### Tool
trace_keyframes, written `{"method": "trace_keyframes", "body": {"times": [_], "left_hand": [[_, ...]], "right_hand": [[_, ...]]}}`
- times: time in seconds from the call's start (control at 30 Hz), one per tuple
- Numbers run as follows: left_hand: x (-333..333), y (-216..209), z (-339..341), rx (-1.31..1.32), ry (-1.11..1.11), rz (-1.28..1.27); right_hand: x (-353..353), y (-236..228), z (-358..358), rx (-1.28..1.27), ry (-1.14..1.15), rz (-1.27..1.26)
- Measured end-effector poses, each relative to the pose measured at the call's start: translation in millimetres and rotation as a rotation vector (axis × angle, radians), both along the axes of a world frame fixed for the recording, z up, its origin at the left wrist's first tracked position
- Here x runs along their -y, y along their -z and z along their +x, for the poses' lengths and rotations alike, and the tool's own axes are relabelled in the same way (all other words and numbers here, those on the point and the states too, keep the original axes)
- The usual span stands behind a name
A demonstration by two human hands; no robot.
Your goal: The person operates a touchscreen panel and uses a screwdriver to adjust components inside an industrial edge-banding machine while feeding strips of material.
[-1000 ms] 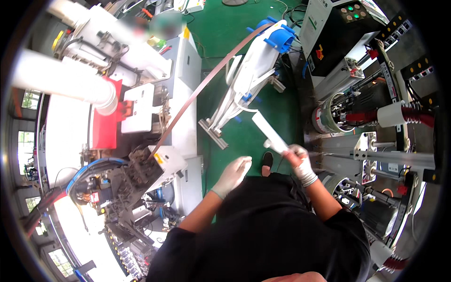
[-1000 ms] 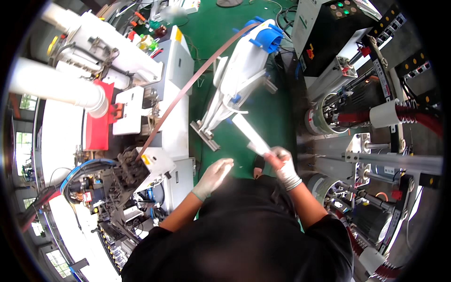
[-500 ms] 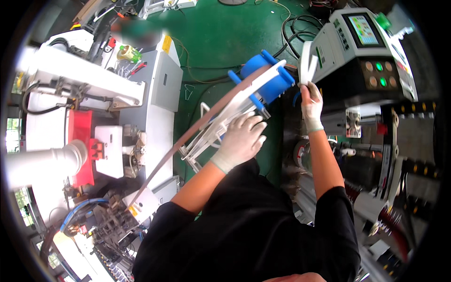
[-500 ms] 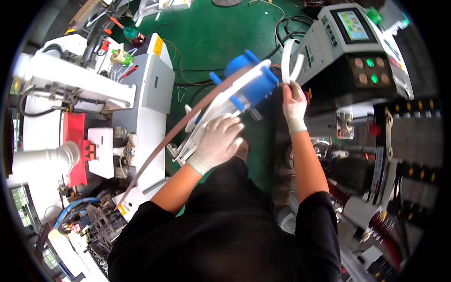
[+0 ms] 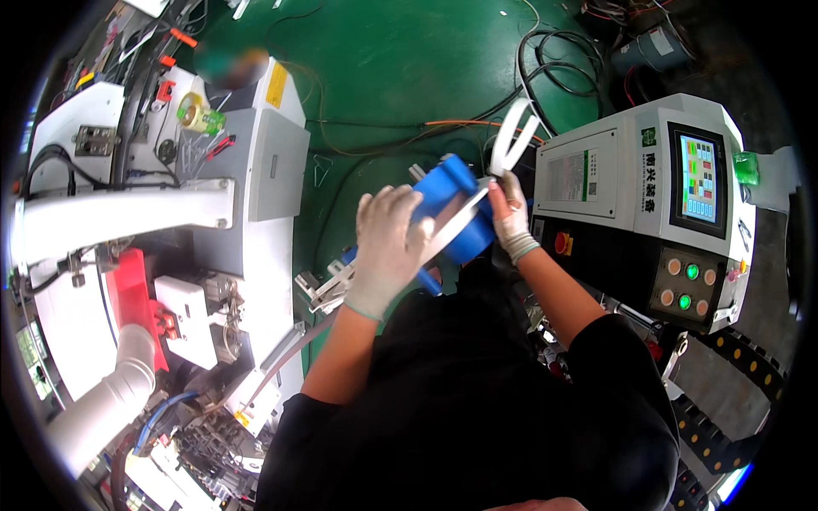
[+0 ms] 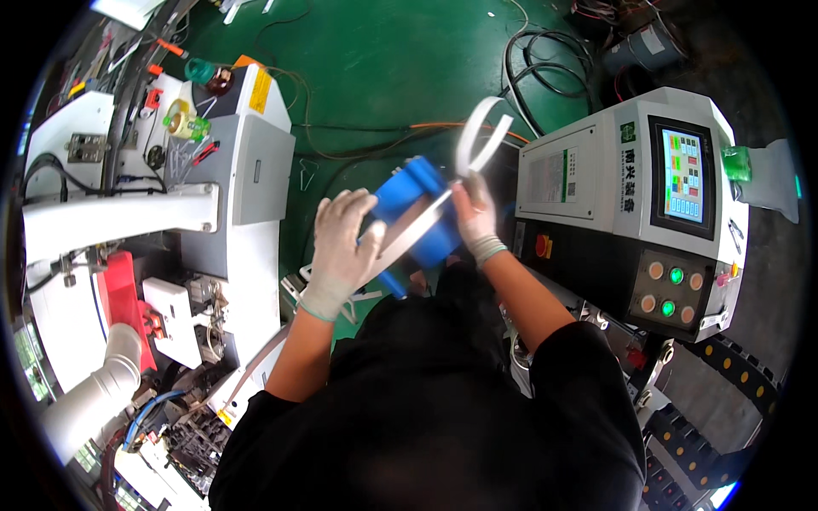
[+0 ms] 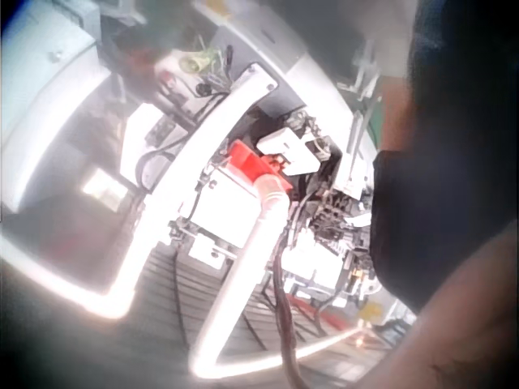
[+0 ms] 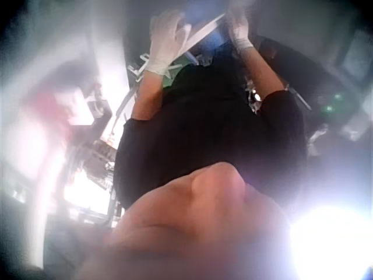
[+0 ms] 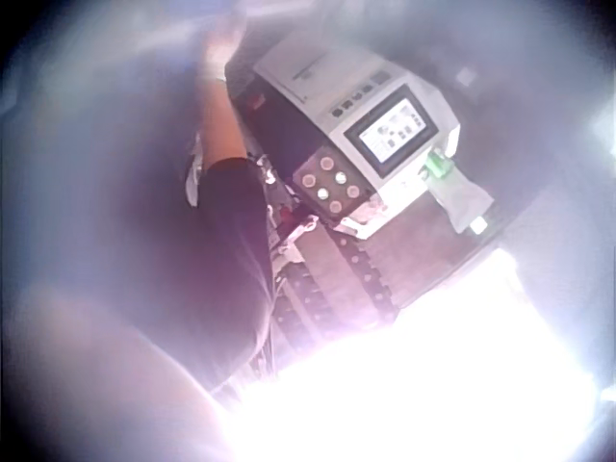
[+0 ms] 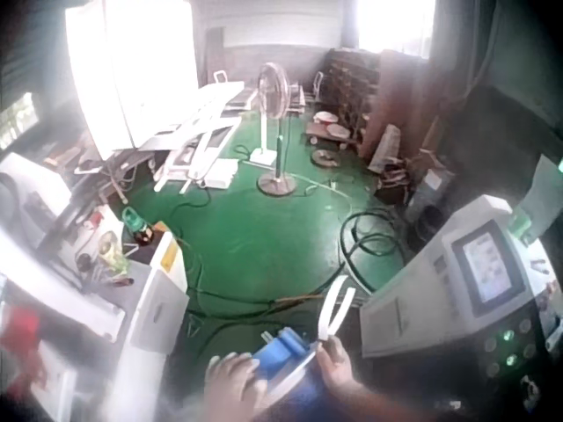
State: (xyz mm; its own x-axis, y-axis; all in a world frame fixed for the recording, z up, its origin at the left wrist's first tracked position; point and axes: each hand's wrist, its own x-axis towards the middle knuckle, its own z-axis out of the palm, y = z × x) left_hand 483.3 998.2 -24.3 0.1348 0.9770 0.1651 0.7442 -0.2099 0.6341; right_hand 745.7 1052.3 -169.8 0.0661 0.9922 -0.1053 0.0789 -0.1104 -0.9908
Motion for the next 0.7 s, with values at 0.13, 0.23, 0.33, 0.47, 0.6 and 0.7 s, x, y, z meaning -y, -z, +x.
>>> {"method": "trace_keyframes", "body": {"times": [0.13,0.23,0.33,0.47,0.6,0.7], "left_hand": [[-59.9,32.2,10.4,-0.148,-0.117,-0.195],[-103.9,57.8,24.1,-0.215,-0.244,-0.374],[-111.2,81.1,21.9,-0.514,-0.434,-0.244],[-133.5,75.5,-5.9,-0.373,-0.551,-0.330],[-150.4,73.9,-19.7,-0.434,-0.620,-0.320],[-152.7,74.4,-30.7,-0.429,-0.653,-0.307]], "right_hand": [[-31.0,-3.6,-51.3,-0.121,-0.059,-0.018],[-49.6,-10.2,-71.7,-0.014,-0.112,-0.025],[-70.3,-3.0,-103.1,-0.106,-0.148,-0.003],[-100.8,-7.0,-117.7,-0.014,-0.272,-0.078],[-147.1,12.4,-99.9,-0.278,-0.358,-0.222],[-193.9,57.6,-40.8,0.003,-0.231,-0.116]]}}
